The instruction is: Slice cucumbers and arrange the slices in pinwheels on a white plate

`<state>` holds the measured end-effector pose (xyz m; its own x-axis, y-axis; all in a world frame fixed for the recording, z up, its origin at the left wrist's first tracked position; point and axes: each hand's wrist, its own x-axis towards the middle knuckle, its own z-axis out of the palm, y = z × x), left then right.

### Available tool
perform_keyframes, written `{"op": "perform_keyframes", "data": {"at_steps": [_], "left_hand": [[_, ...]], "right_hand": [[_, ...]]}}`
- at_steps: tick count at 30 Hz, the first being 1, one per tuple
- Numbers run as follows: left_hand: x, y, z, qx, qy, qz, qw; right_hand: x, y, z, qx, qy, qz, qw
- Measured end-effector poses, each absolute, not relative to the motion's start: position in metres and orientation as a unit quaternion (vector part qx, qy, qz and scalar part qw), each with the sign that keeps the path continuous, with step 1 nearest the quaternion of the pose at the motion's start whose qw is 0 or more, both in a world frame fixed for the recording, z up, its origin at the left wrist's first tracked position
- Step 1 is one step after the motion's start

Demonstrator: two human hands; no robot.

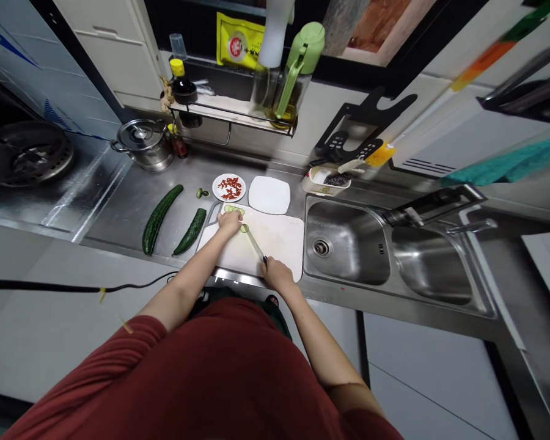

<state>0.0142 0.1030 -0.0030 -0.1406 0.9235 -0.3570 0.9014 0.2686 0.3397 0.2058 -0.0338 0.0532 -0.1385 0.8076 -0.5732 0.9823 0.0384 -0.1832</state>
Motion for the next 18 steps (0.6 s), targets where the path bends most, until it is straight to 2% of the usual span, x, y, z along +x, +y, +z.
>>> {"op": "perform_keyframes", "data": {"at_steps": [18], "left_hand": [[0.0141, 0.1022, -0.0035, 0.608, 0.752, 0.020, 0.252]], "right_hand": [[0.2105, -0.0407, 0.0549, 0.640, 0.697, -0.274, 0.170]]}}
